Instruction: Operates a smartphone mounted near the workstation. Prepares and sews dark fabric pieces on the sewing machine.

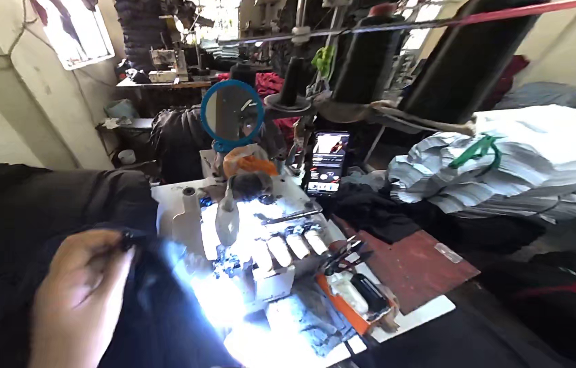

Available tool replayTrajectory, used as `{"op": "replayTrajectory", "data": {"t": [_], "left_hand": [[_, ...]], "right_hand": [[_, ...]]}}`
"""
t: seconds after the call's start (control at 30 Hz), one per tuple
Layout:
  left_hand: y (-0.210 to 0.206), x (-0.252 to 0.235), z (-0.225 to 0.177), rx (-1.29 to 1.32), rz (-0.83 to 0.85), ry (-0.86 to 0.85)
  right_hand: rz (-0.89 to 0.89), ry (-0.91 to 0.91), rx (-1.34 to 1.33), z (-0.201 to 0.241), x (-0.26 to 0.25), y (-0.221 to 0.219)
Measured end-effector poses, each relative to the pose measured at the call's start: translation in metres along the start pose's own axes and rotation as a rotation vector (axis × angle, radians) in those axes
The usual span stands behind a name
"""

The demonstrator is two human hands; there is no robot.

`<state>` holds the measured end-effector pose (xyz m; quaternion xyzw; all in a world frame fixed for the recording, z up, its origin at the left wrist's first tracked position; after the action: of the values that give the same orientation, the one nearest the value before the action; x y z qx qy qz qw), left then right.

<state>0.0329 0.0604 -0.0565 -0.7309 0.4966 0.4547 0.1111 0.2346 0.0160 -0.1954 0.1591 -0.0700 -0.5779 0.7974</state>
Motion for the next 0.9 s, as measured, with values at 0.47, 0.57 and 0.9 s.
{"op": "replayTrajectory", "data": {"t": [0.47,0.57,0.9], "left_hand": [[-0.092,0.079,0.060,-0.215,0.704,-0.002],[-0.091,0.069,0.073,-0.063,0.758,-0.015],[-0.088,0.073,0.065,-0.130,0.752,-0.029]], "right_hand": [[-0.481,0.124,0.479,0.008,-0.003,0.054],[-0.409,0.166,0.574,0.015,-0.003,0.047],[-0.421,0.165,0.652,0.020,-0.005,0.047]]}}
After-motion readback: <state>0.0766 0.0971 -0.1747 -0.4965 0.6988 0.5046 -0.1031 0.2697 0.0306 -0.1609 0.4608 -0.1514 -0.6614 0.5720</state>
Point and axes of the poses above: each hand's wrist, its own x-axis away from the middle knuckle, its own y-axis out of the back of the hand, z = x × y, the point moved 9 cm from there along -x, towards the middle knuckle, and after that the axes turned 10 degrees about -y, right-handed, at the moved point
